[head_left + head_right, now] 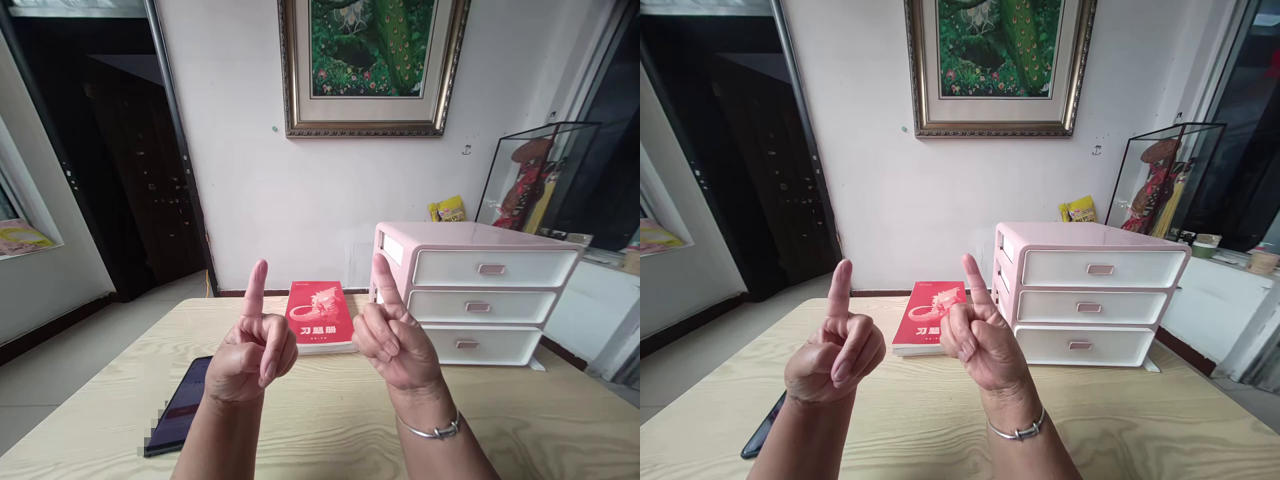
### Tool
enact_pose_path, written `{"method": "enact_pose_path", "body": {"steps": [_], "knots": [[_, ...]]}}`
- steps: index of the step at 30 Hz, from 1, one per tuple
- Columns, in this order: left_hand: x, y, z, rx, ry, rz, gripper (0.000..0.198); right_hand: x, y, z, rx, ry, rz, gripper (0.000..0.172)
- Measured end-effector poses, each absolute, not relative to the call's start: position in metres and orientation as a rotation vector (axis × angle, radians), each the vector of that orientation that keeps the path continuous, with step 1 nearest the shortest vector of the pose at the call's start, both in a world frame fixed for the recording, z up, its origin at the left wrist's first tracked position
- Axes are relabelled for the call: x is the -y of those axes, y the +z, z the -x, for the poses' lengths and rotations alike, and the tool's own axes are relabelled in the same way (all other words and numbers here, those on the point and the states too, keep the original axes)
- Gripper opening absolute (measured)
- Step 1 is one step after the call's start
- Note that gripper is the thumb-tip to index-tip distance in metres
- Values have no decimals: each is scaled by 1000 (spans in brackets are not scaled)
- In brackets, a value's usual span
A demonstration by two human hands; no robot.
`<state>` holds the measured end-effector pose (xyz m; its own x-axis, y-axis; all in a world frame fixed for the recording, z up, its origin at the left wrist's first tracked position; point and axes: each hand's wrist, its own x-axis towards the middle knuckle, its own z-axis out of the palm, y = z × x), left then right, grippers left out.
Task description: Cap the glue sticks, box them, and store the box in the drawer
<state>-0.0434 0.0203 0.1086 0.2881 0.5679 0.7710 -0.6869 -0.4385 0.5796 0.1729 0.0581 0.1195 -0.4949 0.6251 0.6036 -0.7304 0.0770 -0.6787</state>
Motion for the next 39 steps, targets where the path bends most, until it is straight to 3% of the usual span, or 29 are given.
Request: {"method": "enact_pose_path", "body": {"steps": [13,39], "knots": [[-19,106,36,133,1458,-1427,78,-55,119,-174,1226,1658,-236,65],[-15,110,30,114,1483,-1384,82,-49,121,-171,1204,1658,-215,64]]}}
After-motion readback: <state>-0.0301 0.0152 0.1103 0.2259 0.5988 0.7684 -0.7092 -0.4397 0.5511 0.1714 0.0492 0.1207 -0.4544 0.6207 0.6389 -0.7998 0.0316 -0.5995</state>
